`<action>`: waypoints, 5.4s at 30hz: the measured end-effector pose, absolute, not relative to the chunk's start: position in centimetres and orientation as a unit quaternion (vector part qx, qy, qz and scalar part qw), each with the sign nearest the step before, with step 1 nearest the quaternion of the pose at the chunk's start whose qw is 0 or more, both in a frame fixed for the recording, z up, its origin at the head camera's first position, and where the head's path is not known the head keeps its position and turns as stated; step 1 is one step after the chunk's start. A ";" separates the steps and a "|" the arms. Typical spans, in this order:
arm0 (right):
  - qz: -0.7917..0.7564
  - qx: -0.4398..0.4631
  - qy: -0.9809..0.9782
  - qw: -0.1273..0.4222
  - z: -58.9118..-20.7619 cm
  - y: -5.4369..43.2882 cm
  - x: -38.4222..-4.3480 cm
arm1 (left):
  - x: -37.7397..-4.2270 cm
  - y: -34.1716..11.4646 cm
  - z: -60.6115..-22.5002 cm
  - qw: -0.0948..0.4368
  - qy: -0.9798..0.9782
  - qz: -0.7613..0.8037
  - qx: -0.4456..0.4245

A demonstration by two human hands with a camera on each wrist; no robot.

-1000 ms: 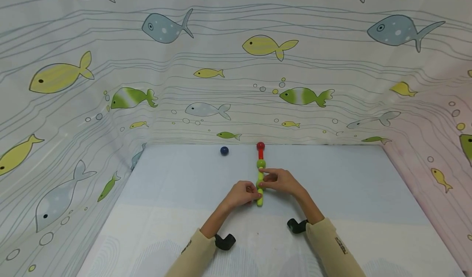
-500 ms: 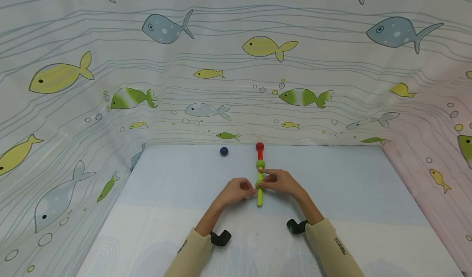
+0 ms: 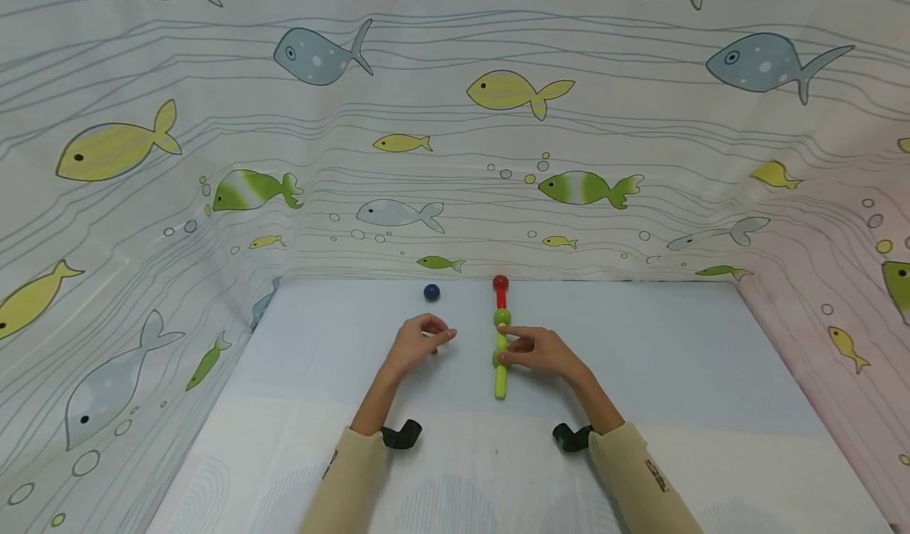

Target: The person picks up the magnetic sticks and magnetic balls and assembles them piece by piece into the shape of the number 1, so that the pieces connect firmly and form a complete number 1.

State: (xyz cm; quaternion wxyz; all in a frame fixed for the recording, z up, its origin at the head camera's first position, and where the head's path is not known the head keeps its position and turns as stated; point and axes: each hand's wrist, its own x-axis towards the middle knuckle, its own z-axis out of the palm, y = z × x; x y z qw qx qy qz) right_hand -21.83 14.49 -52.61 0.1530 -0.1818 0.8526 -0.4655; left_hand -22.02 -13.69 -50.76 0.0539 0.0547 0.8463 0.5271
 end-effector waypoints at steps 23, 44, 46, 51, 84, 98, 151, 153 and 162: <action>-0.464 -0.189 0.852 0.151 -52.6 14.5 -21.9 | -27.6 -16.1 -52.3 -0.031 0.817 0.574 -0.046; -0.466 -0.187 0.853 0.145 -52.4 14.5 -21.8 | -30.8 -15.6 -53.9 -0.031 0.810 0.580 -0.085; -0.466 -0.187 0.852 0.146 -52.5 14.5 -21.8 | -30.8 -15.6 -53.9 -0.030 0.809 0.581 -0.086; -0.464 -0.187 0.853 0.149 -52.6 14.6 -21.9 | -30.8 -15.6 -53.9 -0.027 0.807 0.583 -0.087; -0.460 -0.180 0.857 0.146 -52.7 14.4 -21.9 | -24.6 -15.3 -52.4 0.137 0.795 0.591 0.022; -0.461 -0.182 0.855 0.153 -52.5 14.4 -21.8 | -20.9 -13.7 -51.3 0.221 0.811 0.524 0.135; -0.460 -0.178 0.857 0.148 -52.5 14.3 -21.8 | -14.8 -8.2 -51.3 0.150 0.878 0.363 0.273; -0.457 -0.175 0.859 0.150 -52.4 14.3 -21.8 | -14.8 -8.2 -51.2 0.150 0.878 0.362 0.274; -0.457 -0.178 0.857 0.158 -52.4 14.4 -21.9 | -14.9 -8.6 -51.2 0.157 0.879 0.355 0.275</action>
